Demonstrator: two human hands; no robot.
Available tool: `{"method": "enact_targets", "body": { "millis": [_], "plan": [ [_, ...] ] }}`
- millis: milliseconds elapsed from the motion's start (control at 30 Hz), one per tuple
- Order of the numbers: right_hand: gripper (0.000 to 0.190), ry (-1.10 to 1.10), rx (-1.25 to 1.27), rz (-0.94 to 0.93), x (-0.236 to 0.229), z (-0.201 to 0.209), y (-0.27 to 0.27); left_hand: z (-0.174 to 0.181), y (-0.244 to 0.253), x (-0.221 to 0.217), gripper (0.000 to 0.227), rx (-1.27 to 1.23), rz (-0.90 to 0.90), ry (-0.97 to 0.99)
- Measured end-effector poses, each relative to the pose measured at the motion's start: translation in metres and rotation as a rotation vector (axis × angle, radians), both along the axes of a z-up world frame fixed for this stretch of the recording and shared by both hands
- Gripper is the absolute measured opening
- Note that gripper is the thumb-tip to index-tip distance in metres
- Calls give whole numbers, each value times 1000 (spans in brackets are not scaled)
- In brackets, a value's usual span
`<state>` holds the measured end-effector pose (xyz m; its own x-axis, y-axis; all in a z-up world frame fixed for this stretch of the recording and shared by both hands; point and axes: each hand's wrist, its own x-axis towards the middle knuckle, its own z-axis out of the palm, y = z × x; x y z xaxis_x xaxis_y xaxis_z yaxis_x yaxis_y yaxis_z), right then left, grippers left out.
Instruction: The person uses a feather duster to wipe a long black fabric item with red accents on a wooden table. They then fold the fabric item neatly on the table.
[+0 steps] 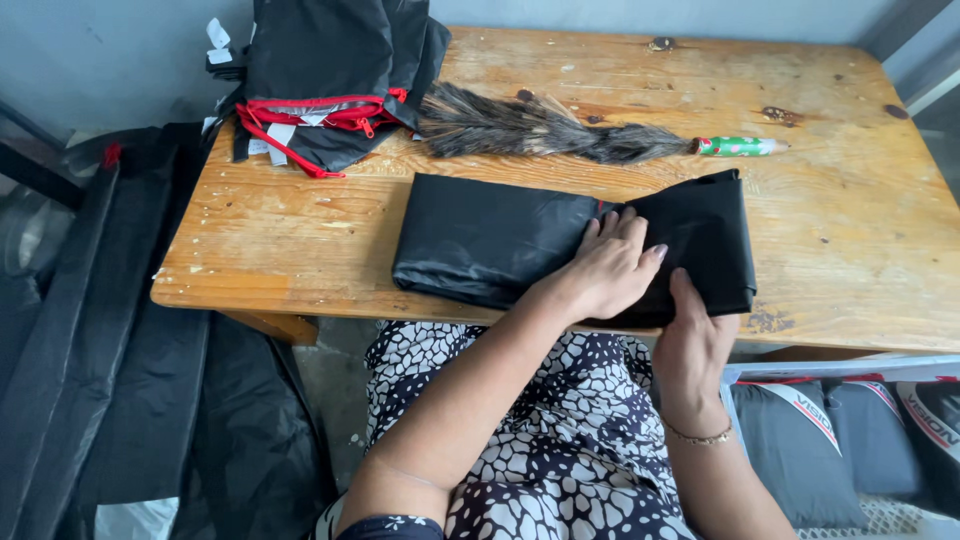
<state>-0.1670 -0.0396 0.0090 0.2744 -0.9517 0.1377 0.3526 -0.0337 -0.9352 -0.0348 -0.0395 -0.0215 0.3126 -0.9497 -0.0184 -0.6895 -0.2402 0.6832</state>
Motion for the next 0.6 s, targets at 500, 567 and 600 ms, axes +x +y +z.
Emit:
{"method": "enact_targets", "body": {
  "millis": [500,567,600],
  "plan": [
    [94,827,-977,-287,-22,-44,-13,31,17,-18,23,-287,201,-469],
    [94,790,-982,-286,-26,-57,-22,23,3,-1,30,-260,135,-270],
    [94,764,-984,-283,-29,-64,-26,17,-3,6,38,-227,65,-61]
  ]
}}
